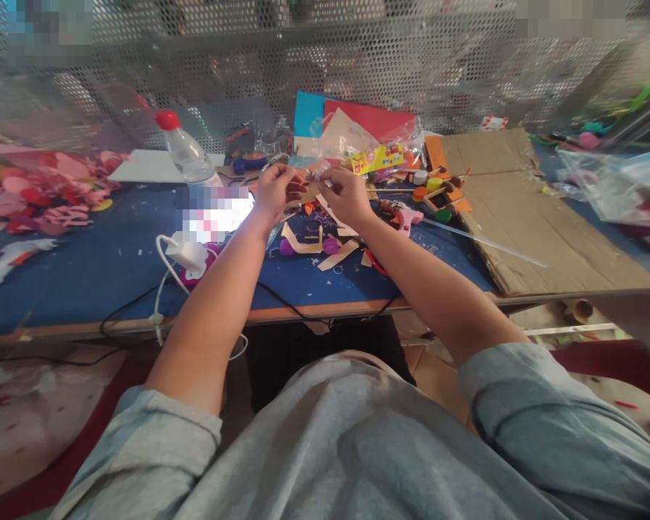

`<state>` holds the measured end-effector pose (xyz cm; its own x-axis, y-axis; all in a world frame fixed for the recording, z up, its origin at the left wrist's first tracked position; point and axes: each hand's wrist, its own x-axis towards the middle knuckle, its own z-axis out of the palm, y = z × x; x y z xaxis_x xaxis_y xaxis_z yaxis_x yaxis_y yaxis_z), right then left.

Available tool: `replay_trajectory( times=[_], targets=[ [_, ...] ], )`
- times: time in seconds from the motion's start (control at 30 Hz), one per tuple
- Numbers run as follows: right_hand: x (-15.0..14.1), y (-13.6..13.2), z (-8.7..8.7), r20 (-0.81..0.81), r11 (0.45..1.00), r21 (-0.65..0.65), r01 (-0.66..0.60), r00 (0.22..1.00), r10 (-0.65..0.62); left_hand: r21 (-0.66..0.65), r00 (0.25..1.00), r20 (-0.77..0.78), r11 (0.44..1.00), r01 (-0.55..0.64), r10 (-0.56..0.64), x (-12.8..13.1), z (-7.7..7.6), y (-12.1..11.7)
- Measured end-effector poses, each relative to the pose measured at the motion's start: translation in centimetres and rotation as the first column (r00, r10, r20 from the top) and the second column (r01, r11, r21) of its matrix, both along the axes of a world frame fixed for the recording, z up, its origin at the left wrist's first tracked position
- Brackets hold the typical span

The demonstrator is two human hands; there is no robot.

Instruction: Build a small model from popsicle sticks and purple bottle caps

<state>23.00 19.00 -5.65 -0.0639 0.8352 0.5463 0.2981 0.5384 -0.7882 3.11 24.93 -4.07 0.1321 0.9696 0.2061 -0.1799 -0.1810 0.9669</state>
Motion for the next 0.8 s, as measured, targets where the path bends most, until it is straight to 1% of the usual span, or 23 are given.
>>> replay_trajectory(
  times=[0.07,0.1,0.2,0.27,0.37,0.47,0.53,0.67,0.73,0.8],
  targets=[
    [0.0,-0.2,0.1,-0.041,0.993,0.05,0.106,0.994,-0.104,-0.016,0.999,0.039,1.0,-0.022,0.023,-0.2,0.2,0.1],
    [-0.1,-0.2,0.1,-0.069,0.991,0.05,0.123,0.99,-0.119,-0.02,0.998,0.051,0.999,-0.026,0.026,-0.2,0.3,0.1],
    [-0.2,0.1,-0.1,-0.181,0.998,0.003,0.055,0.982,-0.054,-0.019,0.998,0.058,1.0,-0.018,0.02,-0.4,0.3,0.2],
    [-0.2,0.7,-0.3,-0.24,1.0,-0.006,0.027,0.97,-0.028,-0.012,0.999,0.045,1.0,-0.008,0.008,-0.5,0.3,0.3],
    [0.0,1.5,-0.7,-0.259,1.0,-0.026,0.011,0.966,-0.017,0.0,1.0,0.031,1.0,0.002,-0.002,-0.6,0.2,0.4],
    [0.2,1.7,-0.8,-0.315,0.995,-0.094,-0.017,0.949,-0.014,-0.02,0.999,0.053,1.0,-0.007,0.008,-0.5,0.3,0.3],
    [0.2,1.6,-0.6,-0.415,0.989,-0.136,-0.052,0.91,-0.009,-0.031,0.998,0.061,0.999,-0.007,0.009,-0.4,0.4,0.1],
    [-0.2,1.0,0.1,-0.61,0.969,-0.193,-0.151,0.793,0.002,-0.021,0.998,0.062,1.0,0.001,0.0,-0.4,0.4,0.0],
    [-0.2,1.0,0.3,-0.674,0.954,-0.244,-0.174,0.737,-0.039,-0.017,0.998,0.066,1.0,-0.004,0.005,-0.4,0.3,0.2],
    [-0.1,1.2,0.4,-0.722,0.941,-0.296,-0.164,0.683,-0.108,-0.016,0.997,0.078,1.0,-0.02,0.021,-0.4,0.2,0.3]
  ],
)
